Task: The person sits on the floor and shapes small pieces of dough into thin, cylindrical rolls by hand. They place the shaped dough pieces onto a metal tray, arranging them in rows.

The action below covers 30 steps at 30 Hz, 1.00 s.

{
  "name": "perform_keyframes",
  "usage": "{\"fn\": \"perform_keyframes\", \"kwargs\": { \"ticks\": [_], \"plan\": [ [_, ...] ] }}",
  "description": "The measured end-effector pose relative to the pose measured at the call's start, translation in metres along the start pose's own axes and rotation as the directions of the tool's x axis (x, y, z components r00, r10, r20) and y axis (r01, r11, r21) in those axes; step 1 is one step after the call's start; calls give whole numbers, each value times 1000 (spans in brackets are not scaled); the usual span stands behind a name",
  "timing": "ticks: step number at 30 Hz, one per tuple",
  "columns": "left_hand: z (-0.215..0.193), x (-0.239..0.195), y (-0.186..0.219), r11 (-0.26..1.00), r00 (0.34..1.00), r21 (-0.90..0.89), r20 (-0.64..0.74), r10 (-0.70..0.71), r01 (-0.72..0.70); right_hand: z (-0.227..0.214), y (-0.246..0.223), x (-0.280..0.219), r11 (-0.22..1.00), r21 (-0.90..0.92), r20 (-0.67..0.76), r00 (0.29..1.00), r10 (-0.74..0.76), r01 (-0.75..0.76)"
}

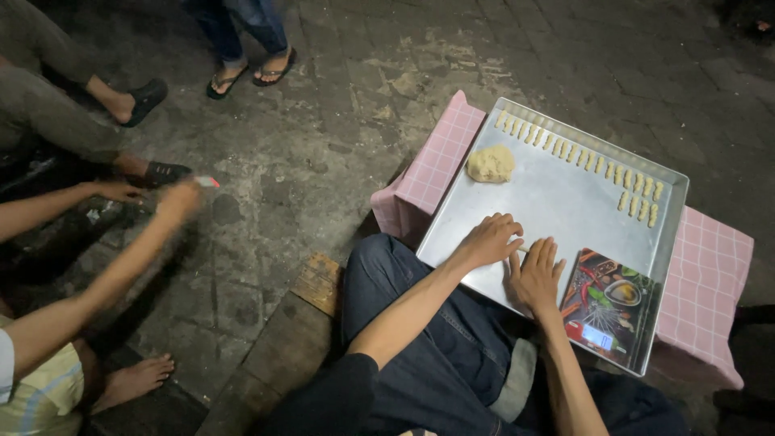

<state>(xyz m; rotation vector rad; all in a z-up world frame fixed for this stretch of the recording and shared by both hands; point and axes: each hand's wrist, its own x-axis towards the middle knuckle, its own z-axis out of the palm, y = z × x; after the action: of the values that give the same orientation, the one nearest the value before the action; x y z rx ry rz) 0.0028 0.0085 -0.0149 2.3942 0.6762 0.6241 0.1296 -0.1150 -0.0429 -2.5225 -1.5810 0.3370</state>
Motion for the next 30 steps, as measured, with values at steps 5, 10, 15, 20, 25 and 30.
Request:
{"fn": "perform_keyframes", "kwargs": {
  "ticks": [5,10,15,20,25,30],
  "plan": [
    [1,-6,1,1000,1000,-12,2,-4,4,-4,15,-47,1000,-11,162,987,0,2],
    [11,-2,-8,1000,1000,-20,1,17,-17,-4,20,-48,999,-34,193,981,-4,11],
    [4,-5,2,999,998,-36,-51,-40,38,-18,2,-3,1000,-16,126,992,0,2],
    [-6,-3,-4,998,998,-28,-31,-52,51,-29,-12,54,1000,7,-16,1000,27,-26],
    [-4,-3,-12,999,998,-10,-51,-48,48,-17,-8,65,999,30,-95,994,48,-45],
    [-11,-2,0,999,999,-23,-13,-45,45,-47,-28,-12,999,35,15,1000,22,-23]
  ]
}}
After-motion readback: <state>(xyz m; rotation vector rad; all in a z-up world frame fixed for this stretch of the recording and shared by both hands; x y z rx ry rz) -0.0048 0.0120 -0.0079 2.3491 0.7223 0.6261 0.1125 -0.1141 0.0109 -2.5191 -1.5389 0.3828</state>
